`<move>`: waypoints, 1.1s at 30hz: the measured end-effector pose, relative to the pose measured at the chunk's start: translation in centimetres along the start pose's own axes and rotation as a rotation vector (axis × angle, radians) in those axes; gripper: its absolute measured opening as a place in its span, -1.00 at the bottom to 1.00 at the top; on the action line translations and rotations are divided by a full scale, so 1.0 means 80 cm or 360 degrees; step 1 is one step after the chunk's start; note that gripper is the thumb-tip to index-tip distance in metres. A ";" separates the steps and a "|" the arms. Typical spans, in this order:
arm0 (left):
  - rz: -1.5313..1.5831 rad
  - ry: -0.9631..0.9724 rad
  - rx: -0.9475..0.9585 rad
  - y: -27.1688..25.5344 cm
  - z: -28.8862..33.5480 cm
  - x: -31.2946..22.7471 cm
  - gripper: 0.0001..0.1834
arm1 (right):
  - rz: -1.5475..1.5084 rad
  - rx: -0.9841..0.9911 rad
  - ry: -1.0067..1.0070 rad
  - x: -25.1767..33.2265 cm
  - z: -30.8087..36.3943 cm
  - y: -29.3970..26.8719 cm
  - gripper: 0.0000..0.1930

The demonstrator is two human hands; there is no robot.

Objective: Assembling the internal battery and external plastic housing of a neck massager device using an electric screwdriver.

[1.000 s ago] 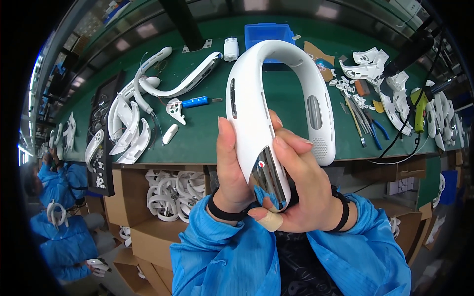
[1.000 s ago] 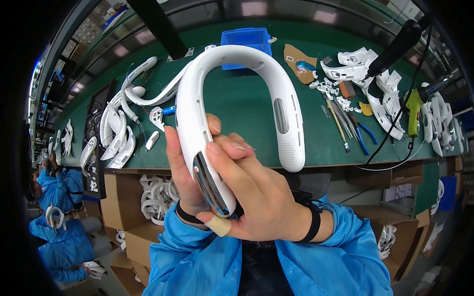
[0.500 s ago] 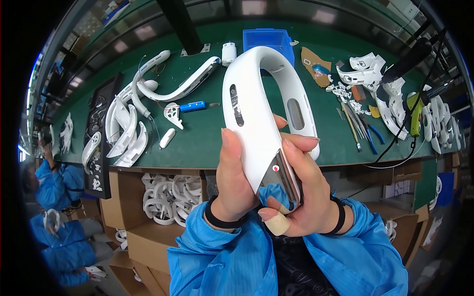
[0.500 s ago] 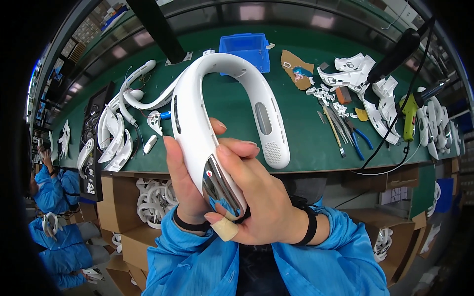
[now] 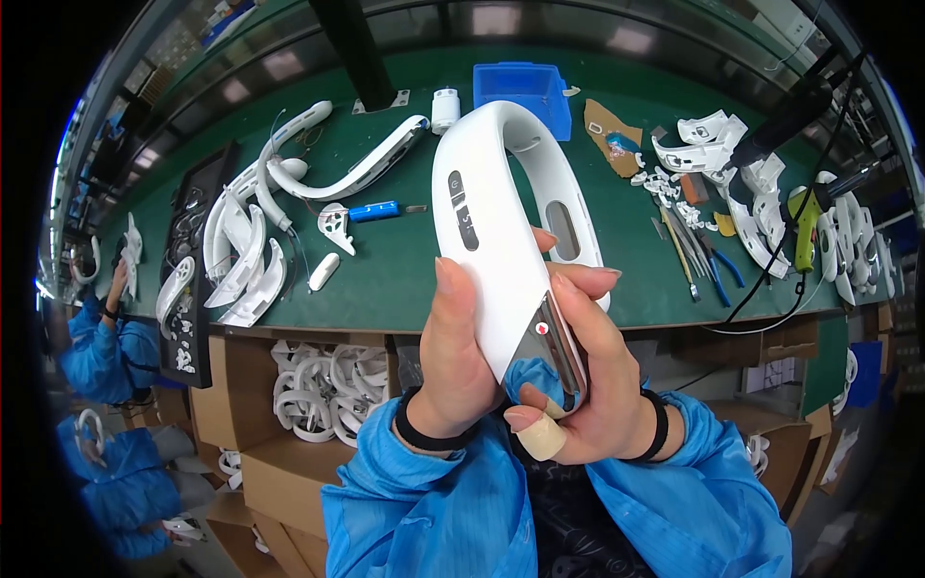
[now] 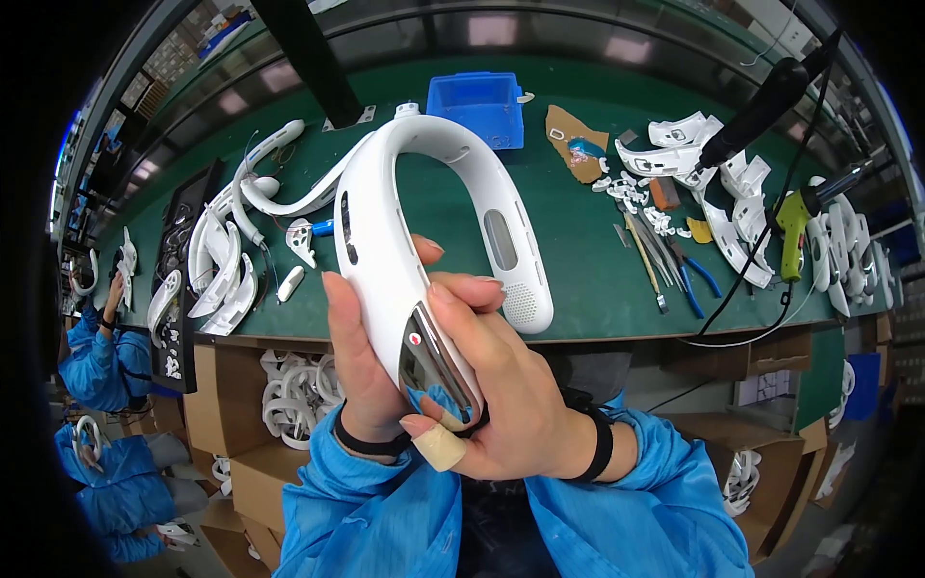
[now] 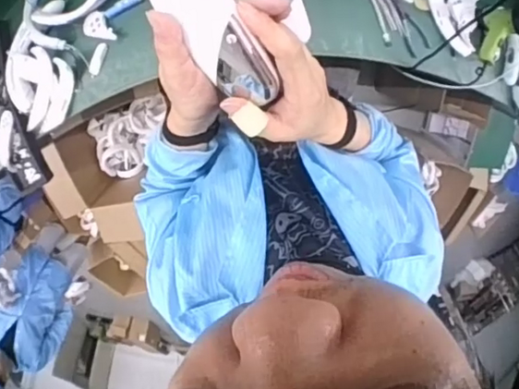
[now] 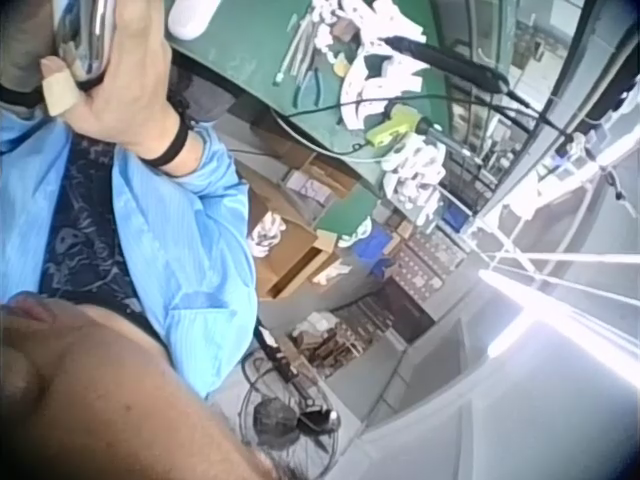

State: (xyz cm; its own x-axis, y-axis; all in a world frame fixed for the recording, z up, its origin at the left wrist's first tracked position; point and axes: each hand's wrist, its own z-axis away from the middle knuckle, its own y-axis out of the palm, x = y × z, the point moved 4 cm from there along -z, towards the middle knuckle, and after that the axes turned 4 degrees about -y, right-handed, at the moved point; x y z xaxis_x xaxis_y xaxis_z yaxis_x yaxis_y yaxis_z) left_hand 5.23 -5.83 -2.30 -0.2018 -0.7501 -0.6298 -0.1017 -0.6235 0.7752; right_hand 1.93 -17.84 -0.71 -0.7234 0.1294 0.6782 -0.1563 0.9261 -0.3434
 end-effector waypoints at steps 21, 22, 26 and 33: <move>-0.0459 0.0418 -0.0104 -0.089 -0.043 -0.025 -0.42 | -0.1903 -0.0271 0.0864 -0.012 -0.005 -0.050 -0.11; -0.0477 0.0377 -0.0130 -0.086 -0.042 -0.019 -0.45 | -0.1952 -0.0209 0.0854 -0.010 -0.004 -0.053 -0.10; -0.0436 0.0351 -0.0296 -0.098 -0.045 -0.013 -0.46 | -0.1511 -0.0102 0.0773 -0.018 -0.004 -0.063 -0.09; -0.0770 0.0331 -0.0435 -0.068 -0.032 -0.020 -0.46 | -0.0417 -0.0145 0.0606 -0.046 -0.017 -0.093 -0.17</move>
State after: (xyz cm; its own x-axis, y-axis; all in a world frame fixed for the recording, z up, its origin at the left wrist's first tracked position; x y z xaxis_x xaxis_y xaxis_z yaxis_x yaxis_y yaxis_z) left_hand 8.57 -1.79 -5.63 0.0032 -0.3769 -0.9262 0.1254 -0.9188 0.3743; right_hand 6.71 -24.74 0.23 -0.3669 -0.0080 0.9302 -0.2290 0.9700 -0.0820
